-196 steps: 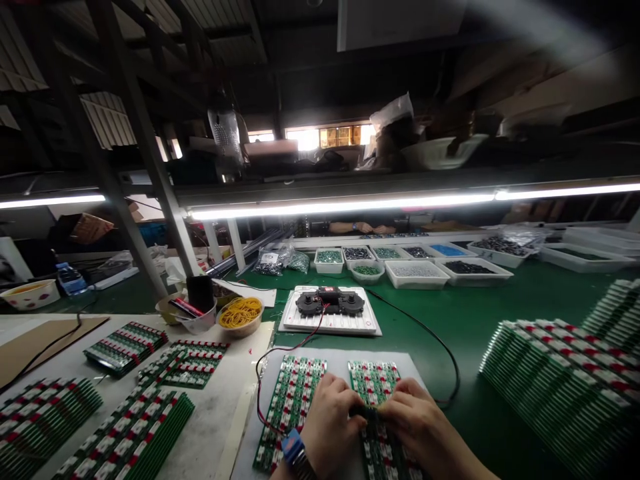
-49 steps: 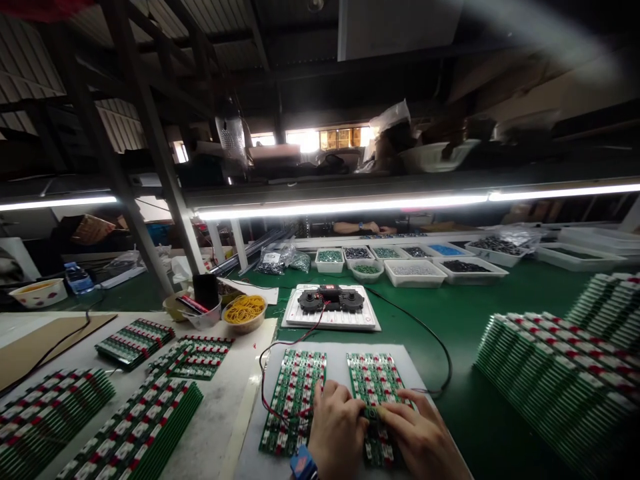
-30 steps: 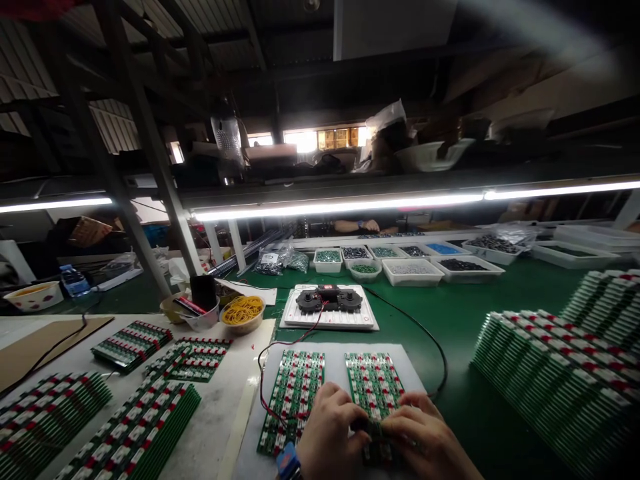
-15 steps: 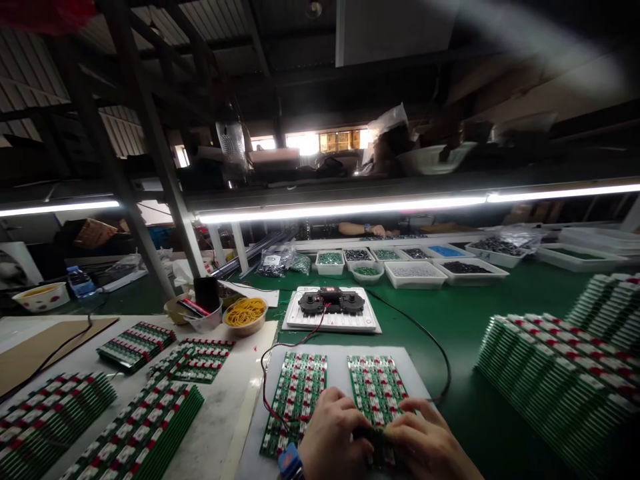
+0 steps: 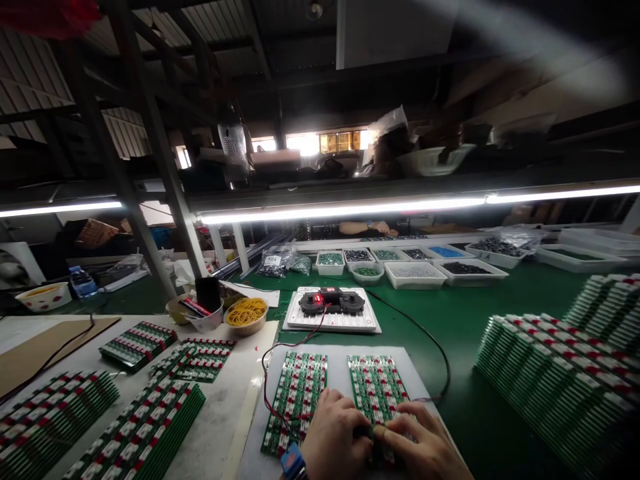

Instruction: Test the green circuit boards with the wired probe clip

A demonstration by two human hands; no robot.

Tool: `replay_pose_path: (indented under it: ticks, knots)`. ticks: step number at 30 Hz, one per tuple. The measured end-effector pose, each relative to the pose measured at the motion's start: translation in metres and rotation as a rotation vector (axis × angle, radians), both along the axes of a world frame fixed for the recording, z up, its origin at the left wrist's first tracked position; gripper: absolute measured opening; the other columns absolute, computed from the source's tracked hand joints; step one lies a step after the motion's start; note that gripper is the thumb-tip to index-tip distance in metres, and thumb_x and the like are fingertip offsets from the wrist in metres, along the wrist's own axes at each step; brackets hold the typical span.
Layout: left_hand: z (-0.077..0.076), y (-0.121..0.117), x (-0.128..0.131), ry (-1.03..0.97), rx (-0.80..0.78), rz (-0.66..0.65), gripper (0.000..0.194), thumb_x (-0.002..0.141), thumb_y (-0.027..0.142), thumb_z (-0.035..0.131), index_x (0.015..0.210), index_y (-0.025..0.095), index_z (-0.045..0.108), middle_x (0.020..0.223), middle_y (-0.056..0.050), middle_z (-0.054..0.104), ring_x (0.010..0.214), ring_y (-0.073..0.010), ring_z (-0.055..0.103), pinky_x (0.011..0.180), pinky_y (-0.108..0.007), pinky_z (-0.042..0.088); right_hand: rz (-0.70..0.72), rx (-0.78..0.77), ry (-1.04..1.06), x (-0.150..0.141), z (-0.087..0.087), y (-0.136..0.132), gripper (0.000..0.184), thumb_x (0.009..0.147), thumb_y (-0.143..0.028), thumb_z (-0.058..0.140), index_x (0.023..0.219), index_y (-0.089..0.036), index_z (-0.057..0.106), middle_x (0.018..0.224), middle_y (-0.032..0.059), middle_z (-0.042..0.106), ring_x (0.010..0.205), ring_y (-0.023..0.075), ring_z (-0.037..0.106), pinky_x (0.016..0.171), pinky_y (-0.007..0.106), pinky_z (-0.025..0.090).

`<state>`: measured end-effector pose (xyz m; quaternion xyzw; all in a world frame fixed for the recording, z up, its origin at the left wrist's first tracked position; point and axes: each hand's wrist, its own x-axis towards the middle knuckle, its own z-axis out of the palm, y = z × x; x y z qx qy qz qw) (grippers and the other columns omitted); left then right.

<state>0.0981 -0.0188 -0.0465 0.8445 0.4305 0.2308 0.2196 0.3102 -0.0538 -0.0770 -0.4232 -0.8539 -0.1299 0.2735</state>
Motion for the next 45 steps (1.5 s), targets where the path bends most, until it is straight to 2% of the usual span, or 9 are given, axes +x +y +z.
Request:
replay_pose_path:
  ticks: [3, 7, 10, 14, 20, 39, 45]
  knots:
    - [-0.001, -0.001, 0.001, 0.025, 0.01, -0.007, 0.017, 0.072, 0.024, 0.07, 0.089, 0.027, 0.072, 0.087, 0.0, 0.066, 0.095, -0.0214, 0.051, 0.099, -0.041, 0.033, 0.029, 0.019, -0.016, -0.001, 0.001, 0.001, 0.035, 0.085, -0.028, 0.063, 0.12, -0.036, 0.06, 0.09, -0.0016, 0.068, 0.103, 0.0217, 0.057, 0.087, 0.033, 0.045]
    - [-0.002, -0.001, 0.003, 0.093, 0.014, -0.01, 0.017, 0.073, 0.027, 0.067, 0.089, 0.024, 0.069, 0.091, -0.002, 0.064, 0.099, -0.0228, 0.051, 0.105, -0.045, 0.028, -0.018, -0.069, 0.107, -0.004, -0.003, -0.001, 0.032, 0.088, -0.021, 0.053, 0.116, -0.033, 0.063, 0.09, 0.0017, 0.067, 0.108, 0.0234, 0.055, 0.09, 0.036, 0.046]
    - [-0.002, 0.0, 0.003, 0.131, -0.003, -0.021, 0.02, 0.072, 0.028, 0.066, 0.092, 0.024, 0.068, 0.093, -0.003, 0.063, 0.101, -0.0236, 0.051, 0.109, -0.047, 0.024, -0.024, -0.087, 0.167, -0.005, -0.006, -0.002, 0.032, 0.088, -0.019, 0.051, 0.115, -0.031, 0.062, 0.1, 0.0023, 0.068, 0.112, 0.0249, 0.053, 0.093, 0.039, 0.046]
    - [-0.003, 0.003, 0.002, 0.155, -0.014, -0.032, 0.024, 0.071, 0.032, 0.069, 0.094, 0.024, 0.068, 0.095, -0.004, 0.063, 0.103, -0.0245, 0.051, 0.108, -0.047, 0.026, -0.006, -0.136, 0.199, -0.004, -0.008, -0.001, 0.023, 0.09, -0.021, 0.05, 0.107, -0.028, 0.064, 0.101, 0.0027, 0.069, 0.114, 0.0265, 0.053, 0.096, 0.041, 0.045]
    - [-0.004, 0.005, 0.001, 0.144, -0.036, -0.031, 0.021, 0.077, 0.034, 0.069, 0.096, 0.026, 0.068, 0.098, -0.003, 0.065, 0.105, -0.0247, 0.051, 0.108, -0.048, 0.025, 0.01, -0.17, 0.224, -0.003, -0.007, -0.001, 0.022, 0.091, -0.021, 0.049, 0.106, -0.028, 0.065, 0.099, 0.0023, 0.07, 0.113, 0.0258, 0.055, 0.095, 0.04, 0.046]
    - [0.011, 0.001, 0.002, 0.203, -0.103, -0.034, 0.026, 0.076, 0.027, 0.069, 0.102, 0.026, 0.069, 0.101, -0.004, 0.066, 0.107, -0.0257, 0.051, 0.11, -0.05, 0.023, -0.035, -0.021, 0.189, -0.006, 0.002, -0.004, 0.02, 0.094, -0.028, 0.047, 0.095, -0.029, 0.067, 0.09, 0.0006, 0.071, 0.105, 0.0236, 0.059, 0.092, 0.038, 0.045]
    - [0.002, 0.0, 0.004, 0.191, -0.022, -0.008, 0.021, 0.075, 0.027, 0.068, 0.096, 0.023, 0.07, 0.097, -0.005, 0.064, 0.103, -0.0265, 0.049, 0.102, -0.046, 0.033, 0.023, 0.154, -0.014, 0.0, 0.004, 0.002, 0.017, 0.092, -0.03, 0.051, 0.104, -0.029, 0.064, 0.092, -0.002, 0.072, 0.105, 0.0234, 0.059, 0.089, 0.036, 0.041]
